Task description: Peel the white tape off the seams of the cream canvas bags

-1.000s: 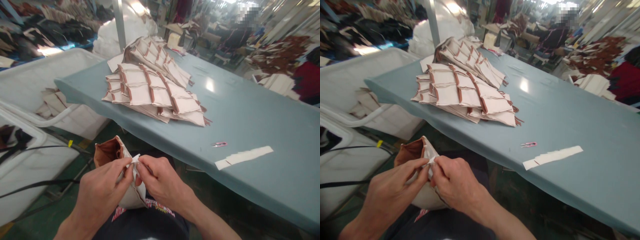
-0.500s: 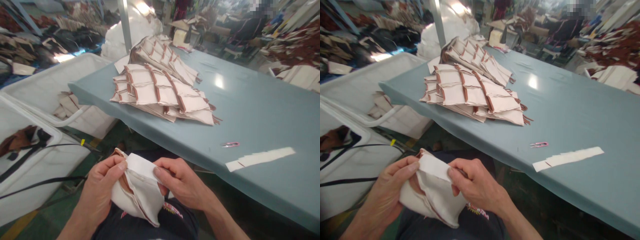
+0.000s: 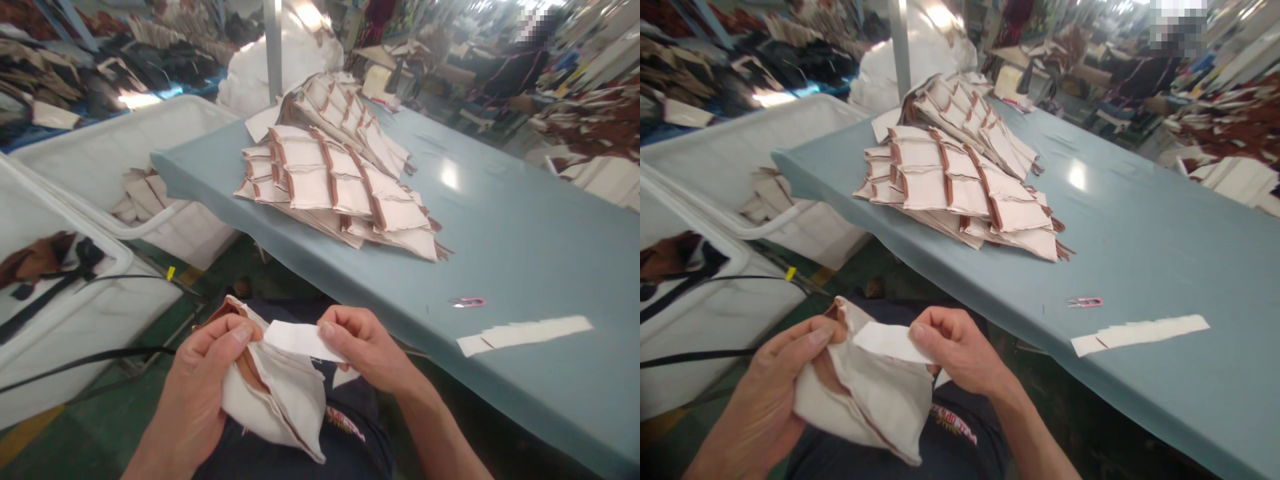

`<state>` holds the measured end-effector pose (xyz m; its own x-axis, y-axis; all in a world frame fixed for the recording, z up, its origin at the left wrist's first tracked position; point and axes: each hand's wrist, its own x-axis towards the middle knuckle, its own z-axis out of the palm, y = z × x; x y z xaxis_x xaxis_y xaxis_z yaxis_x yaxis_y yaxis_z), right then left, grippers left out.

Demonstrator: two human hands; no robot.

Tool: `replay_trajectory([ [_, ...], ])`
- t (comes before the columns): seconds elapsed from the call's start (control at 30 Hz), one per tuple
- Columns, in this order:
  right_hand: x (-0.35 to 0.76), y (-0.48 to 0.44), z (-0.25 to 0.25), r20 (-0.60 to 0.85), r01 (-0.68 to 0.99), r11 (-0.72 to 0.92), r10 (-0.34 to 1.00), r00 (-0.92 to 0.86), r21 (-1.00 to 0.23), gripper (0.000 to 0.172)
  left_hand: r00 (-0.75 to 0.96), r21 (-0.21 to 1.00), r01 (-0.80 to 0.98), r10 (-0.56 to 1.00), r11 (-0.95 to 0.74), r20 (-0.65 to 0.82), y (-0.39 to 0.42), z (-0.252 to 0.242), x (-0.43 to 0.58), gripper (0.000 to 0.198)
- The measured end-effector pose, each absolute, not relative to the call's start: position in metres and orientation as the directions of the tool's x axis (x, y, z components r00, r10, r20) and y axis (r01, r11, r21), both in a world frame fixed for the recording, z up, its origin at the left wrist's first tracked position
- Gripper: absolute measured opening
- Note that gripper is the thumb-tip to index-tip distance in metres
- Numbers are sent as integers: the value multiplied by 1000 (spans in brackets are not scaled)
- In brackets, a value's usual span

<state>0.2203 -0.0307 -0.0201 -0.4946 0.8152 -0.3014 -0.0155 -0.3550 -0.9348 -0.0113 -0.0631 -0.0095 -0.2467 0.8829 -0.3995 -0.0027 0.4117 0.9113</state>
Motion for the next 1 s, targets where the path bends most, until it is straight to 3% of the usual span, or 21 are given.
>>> replay_trajectory([
  [0.1, 217, -31, -18, -302, -17, -356, 817, -490, -935, 69, -221, 845, -228, 820, 483, -528, -58, -10, -10, 41],
  [0.23, 212, -29, -8, -300, -35, -359, 827, -476, -933, 68, -175, 835, -273, 828, 478, -532, -53, -23, -13, 59],
  [0.33, 208, -27, -1, -250, -101, -320, 871, -422, -942, 67, 22, 799, -251, 828, 547, -560, -58, -39, -13, 81],
  [0.47, 206, -28, -4, -204, -148, -284, 892, -403, -947, 65, 244, 770, -316, 831, 555, -499, -71, -53, 1, 79],
  [0.63, 212, -38, -16, -228, -85, -283, 890, -396, -955, 62, 83, 804, -318, 859, 503, -505, -75, -54, 22, 61],
  [1.0, 221, -45, -25, -254, 3, -269, 902, -351, -963, 64, -92, 886, -235, 898, 400, -430, -70, -52, 9, 58],
])
